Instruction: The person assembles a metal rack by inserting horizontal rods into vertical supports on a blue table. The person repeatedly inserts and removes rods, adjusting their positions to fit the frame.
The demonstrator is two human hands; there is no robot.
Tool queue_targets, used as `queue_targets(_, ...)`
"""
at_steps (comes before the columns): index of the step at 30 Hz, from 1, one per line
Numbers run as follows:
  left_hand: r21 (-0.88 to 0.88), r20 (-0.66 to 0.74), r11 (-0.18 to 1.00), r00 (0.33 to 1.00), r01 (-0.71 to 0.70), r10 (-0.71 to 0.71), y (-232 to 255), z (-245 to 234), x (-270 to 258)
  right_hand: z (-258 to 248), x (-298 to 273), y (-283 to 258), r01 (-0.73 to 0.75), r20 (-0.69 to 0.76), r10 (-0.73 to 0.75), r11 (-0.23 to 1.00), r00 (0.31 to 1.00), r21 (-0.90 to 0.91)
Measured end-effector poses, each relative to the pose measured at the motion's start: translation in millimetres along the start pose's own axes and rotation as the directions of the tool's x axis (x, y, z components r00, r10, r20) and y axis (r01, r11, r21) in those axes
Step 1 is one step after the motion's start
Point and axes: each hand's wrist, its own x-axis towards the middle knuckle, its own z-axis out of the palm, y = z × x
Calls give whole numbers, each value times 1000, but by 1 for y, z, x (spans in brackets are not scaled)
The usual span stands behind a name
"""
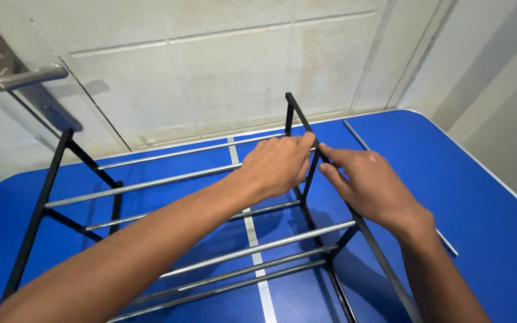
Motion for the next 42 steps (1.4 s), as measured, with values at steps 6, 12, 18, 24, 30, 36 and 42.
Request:
queue_targets(6,-7,29,996,996,88,-87,-2,-1,-6,0,3,5,98,38,-99,995,994,14)
queue_targets(12,87,80,994,994,65,-72,-11,13,-1,3,7,1,-16,91,21,998,996,-55)
queue_targets(18,41,-137,999,990,-9,14,-20,30,-2,5,9,2,152,34,-149,980,988,-127)
queue_targets(24,80,-33,996,999,34,-32,-20,26,-2,10,13,5,7,75,4,989,997,-147)
queue_targets(30,107,-31,994,999,31,-28,-15,21,-1,7,14,6,32,107,-25,998,994,-58)
queue_targets(36,124,43,988,994,92,-98,-9,14,0,3,15,3,41,117,-33,997,993,-62)
queue_targets(42,134,69,987,992,94,-104,-8,12,1,2,14,5,55,127,-47,996,991,-66)
